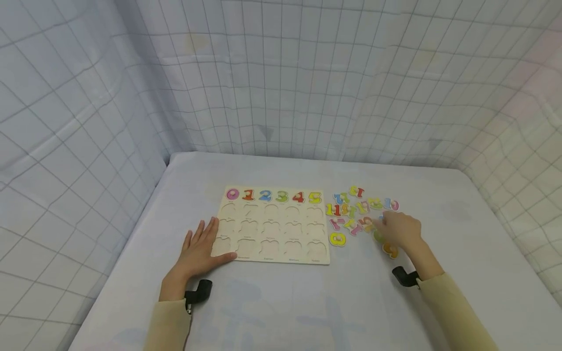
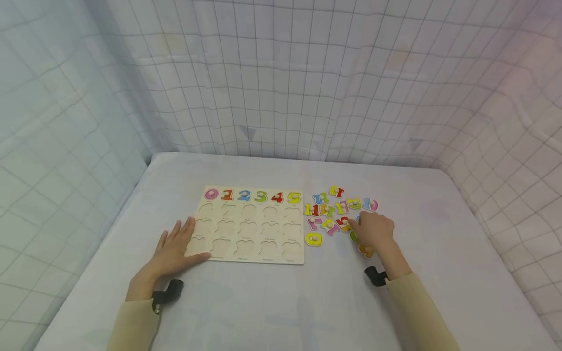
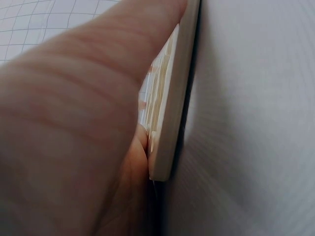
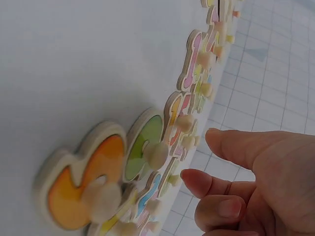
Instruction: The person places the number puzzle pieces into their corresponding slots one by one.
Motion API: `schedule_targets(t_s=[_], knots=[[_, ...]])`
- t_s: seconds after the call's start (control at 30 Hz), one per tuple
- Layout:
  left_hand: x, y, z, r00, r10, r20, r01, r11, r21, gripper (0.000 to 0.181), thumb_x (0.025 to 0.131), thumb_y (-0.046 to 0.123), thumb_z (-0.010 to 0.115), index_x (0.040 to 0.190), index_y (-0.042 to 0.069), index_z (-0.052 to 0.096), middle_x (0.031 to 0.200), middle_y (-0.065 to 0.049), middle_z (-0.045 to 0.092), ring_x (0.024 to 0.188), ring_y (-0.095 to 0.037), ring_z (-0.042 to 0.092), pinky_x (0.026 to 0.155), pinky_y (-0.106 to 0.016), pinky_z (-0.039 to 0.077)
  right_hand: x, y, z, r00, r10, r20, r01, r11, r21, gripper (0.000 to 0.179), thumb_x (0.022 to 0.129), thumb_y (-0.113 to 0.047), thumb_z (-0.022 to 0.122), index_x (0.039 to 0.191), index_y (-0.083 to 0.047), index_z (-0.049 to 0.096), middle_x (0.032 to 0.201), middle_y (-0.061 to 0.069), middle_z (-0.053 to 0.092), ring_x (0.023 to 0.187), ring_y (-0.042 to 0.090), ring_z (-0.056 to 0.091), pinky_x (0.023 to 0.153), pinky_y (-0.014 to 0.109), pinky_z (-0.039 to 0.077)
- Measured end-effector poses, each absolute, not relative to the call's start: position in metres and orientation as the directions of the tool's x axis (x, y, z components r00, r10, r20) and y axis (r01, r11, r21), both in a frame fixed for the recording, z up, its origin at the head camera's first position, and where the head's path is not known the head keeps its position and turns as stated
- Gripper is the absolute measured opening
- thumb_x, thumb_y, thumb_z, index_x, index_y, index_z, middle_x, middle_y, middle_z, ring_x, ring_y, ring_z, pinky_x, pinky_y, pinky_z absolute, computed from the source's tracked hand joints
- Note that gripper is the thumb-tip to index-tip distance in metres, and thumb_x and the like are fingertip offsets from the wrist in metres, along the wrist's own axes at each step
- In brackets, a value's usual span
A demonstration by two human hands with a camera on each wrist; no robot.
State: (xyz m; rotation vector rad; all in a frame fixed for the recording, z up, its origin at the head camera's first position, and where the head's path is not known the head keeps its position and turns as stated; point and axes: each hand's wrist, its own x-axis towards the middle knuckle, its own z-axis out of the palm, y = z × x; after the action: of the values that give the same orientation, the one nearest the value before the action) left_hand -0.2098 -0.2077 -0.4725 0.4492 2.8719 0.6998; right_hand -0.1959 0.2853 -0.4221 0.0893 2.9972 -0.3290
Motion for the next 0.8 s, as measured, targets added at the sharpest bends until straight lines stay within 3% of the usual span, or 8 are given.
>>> schedule_targets(t_s=[0.1,0.27,0.47,0.6,0.7,0.8], knots=[[-0.209,-0.209,-0.472,-0.942,0.327,-0.073,0.255,0.841,0.478,0.111,0.079,0.064,0.061,0.15,-0.003,0.008,0.156,-0.02,0.006,0.141,-0.037,-0.005,0.108,-0.054,-0.011,-0.21,0.279,-0.419,-0.989,0.031,-0.142,0.061,0.976,-0.211,0.049,0.096,-0.046,0.049,0.062,-0.011,0.047,0.049,-0.003,0.037,0.046,0.013,0.032,0.045,0.028,0.025],[-0.209,-0.209,-0.47,-0.942,0.326,-0.075,0.254,0.842,0.475,0.111,0.079,0.065,0.061,0.15,-0.003,0.008,0.156,-0.019,0.006,0.142,-0.037,-0.005,0.108,-0.054,-0.01,-0.226,0.266,-0.411,-0.987,0.026,-0.16,0.057,0.979,-0.194,0.038,0.096,-0.041,0.05,0.081,-0.007,0.058,0.063,0.001,0.052,0.056,0.019,0.045,0.052,0.035,0.036],[-0.209,-0.208,-0.474,-0.944,0.324,-0.058,0.26,0.842,0.473,0.112,0.079,0.066,0.061,0.15,-0.002,0.009,0.157,-0.018,0.007,0.142,-0.036,-0.004,0.108,-0.053,-0.01,-0.226,0.261,-0.402,-0.987,0.033,-0.159,0.064,0.978,-0.198,0.043,0.096,-0.042,0.049,0.101,-0.002,0.062,0.08,0.008,0.065,0.065,0.025,0.053,0.055,0.039,0.043],[-0.21,-0.209,-0.476,-0.945,0.323,-0.04,0.266,0.838,0.475,0.111,0.079,0.065,0.061,0.151,-0.002,0.009,0.157,-0.018,0.007,0.142,-0.036,-0.004,0.108,-0.052,-0.01,-0.218,0.265,-0.398,-0.984,0.019,-0.178,0.056,0.977,-0.204,0.043,0.096,-0.043,0.048,0.092,-0.003,0.062,0.071,0.005,0.06,0.058,0.021,0.05,0.05,0.035,0.038],[-0.21,-0.209,-0.474,-0.944,0.327,-0.049,0.265,0.837,0.478,0.111,0.079,0.064,0.062,0.15,-0.002,0.009,0.156,-0.018,0.007,0.142,-0.036,-0.005,0.108,-0.053,-0.011,-0.211,0.272,-0.402,-0.966,0.016,-0.26,0.064,0.982,-0.179,0.043,0.097,-0.044,0.048,0.081,-0.006,0.058,0.061,0.002,0.051,0.054,0.019,0.045,0.051,0.033,0.034],[-0.21,-0.21,-0.474,-0.942,0.329,-0.066,0.261,0.842,0.472,0.112,0.079,0.066,0.06,0.151,-0.002,0.007,0.157,-0.018,0.006,0.142,-0.036,-0.006,0.108,-0.054,-0.011,-0.204,0.28,-0.41,-0.944,-0.008,-0.33,0.043,0.988,-0.149,0.037,0.097,-0.038,0.048,0.083,-0.005,0.057,0.061,0.002,0.047,0.056,0.018,0.043,0.054,0.034,0.033]])
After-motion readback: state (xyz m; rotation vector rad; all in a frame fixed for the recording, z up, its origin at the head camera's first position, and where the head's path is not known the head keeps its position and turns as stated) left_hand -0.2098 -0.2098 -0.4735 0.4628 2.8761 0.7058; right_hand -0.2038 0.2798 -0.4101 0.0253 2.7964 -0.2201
